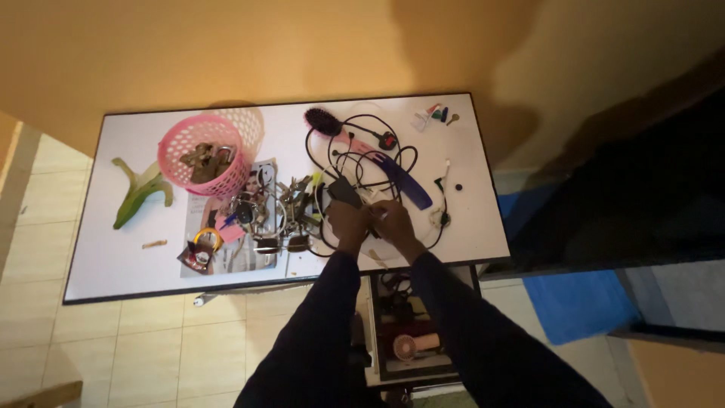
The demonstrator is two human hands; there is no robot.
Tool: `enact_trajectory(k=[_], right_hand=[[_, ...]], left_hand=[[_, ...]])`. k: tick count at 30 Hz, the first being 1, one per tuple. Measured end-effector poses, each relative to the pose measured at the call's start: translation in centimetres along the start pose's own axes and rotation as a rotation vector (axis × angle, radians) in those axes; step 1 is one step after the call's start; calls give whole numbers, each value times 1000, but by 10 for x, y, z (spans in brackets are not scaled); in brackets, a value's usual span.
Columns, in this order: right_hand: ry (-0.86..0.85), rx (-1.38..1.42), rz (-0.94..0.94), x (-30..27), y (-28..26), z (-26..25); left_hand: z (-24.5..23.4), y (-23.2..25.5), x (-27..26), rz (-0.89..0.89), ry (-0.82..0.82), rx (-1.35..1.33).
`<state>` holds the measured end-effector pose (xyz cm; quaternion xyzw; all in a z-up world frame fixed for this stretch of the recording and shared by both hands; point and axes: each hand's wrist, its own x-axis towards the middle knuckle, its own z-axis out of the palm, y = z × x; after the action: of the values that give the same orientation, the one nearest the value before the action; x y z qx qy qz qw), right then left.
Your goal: The person organizes a cluttered table by placing various personal items into a drawer. They handle a red wallet, a pink hairdryer, tangled cables, and other small objects, moving them from the table surface into the open drawer.
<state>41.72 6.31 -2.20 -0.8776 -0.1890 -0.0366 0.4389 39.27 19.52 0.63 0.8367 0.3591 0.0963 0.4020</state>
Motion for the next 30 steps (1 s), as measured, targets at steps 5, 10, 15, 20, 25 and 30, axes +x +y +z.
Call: enact_trajectory(k=[5, 10, 15, 20, 25, 30], right_hand=[[23, 23, 77, -18, 1, -3], [-59, 285, 152, -14, 2, -17], [-70, 375, 50, -2, -15, -52], [85, 263, -287, -9, -60, -104], [116, 138, -464, -5, -96, -148], [143, 68, -376, 4, -98, -163]], left_hand=[[-12, 21, -6, -72, -49, -7], [-31, 14, -5, -89, -171, -187], [-60, 21, 1, -213, -519, -865], [-102, 78, 0, -13, -546, -1045], [-167, 148, -16, 243, -584, -1137], [-223, 209, -34, 151, -551, -1200]])
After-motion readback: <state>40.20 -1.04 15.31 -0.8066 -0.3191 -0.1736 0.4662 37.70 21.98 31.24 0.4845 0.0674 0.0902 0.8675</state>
